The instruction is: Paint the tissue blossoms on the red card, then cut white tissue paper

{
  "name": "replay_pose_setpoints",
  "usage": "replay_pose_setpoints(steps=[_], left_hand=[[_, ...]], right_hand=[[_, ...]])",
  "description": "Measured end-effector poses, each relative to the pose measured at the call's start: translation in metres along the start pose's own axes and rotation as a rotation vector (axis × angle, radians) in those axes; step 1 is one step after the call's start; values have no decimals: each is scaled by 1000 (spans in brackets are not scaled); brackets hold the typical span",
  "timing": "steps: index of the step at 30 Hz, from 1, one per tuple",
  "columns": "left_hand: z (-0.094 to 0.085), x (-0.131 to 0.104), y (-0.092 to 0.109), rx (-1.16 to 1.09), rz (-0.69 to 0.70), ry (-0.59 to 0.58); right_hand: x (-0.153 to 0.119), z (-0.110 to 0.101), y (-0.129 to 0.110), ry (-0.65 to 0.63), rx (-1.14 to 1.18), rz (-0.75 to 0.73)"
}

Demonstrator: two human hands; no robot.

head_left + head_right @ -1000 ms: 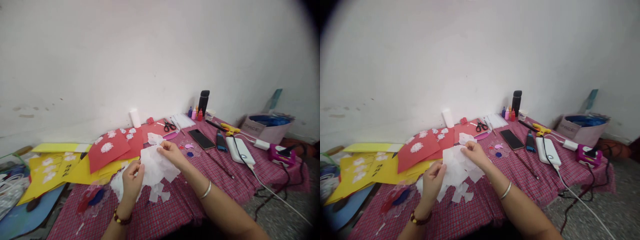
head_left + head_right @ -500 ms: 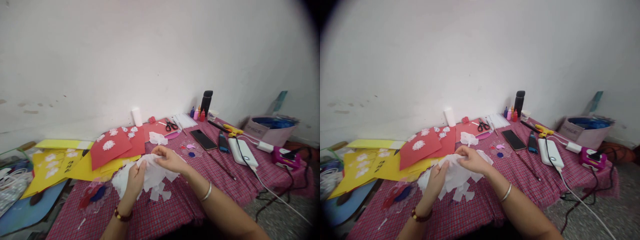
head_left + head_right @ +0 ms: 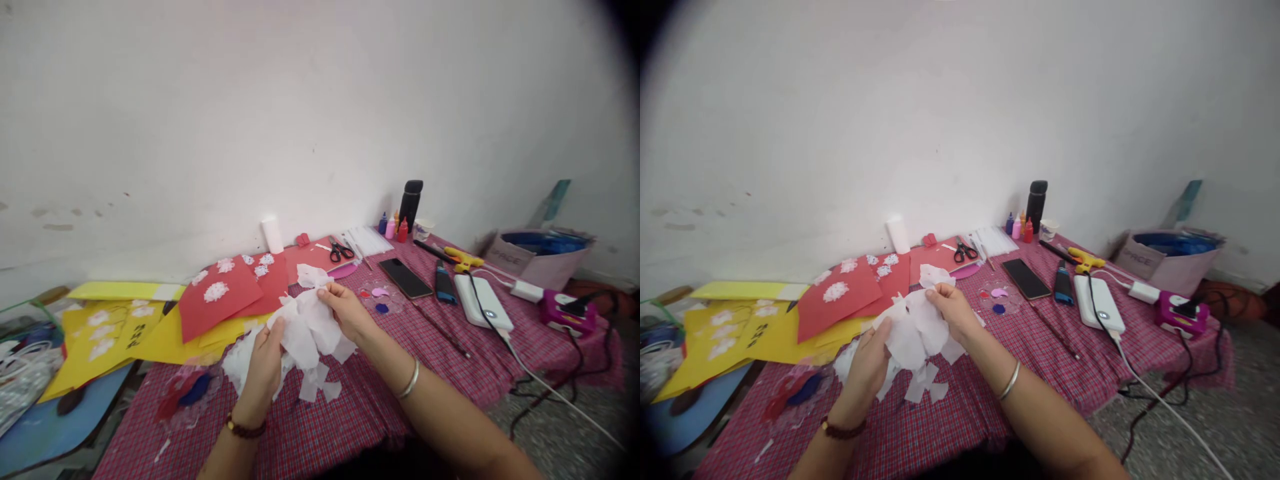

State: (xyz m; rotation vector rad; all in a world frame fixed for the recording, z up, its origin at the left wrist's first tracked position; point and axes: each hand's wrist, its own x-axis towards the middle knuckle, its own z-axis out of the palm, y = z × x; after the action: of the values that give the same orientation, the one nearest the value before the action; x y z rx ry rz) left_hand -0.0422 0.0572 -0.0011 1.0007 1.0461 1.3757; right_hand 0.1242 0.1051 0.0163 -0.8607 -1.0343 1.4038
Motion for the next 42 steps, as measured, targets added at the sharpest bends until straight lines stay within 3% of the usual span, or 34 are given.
replay_pose_setpoints(steps=[4,8,12,18,27,34,37,40,42], left_hand=[[3,5,1,-303,-157,36],[7,1,4,-320,-209,-70],[10,-6,1,-143,-125,-164],[8,-6,-9,-39,-31,-94],[5,-3,-4,-33,75,-25],[7,-1,-4,-52,30,-16],[6,1,-2,-75,33,-28],[-1,0,3,67,165,85],[-9,-2,11,313,414,246]], right_hand=[[-1,1,-1,2,74,46],[-3,3,-2,-15,103,56],[-7,6,-3,-67,83,65],[-11,9,-2,-247,-94,23],[-2,0,6,-62,-12,29],[-4,0,2,-129,23,58],[-7,1,2,-190,-66,35],[-8,2,3,-199,-259,-44],[-8,3,3,-187,-355,-92]])
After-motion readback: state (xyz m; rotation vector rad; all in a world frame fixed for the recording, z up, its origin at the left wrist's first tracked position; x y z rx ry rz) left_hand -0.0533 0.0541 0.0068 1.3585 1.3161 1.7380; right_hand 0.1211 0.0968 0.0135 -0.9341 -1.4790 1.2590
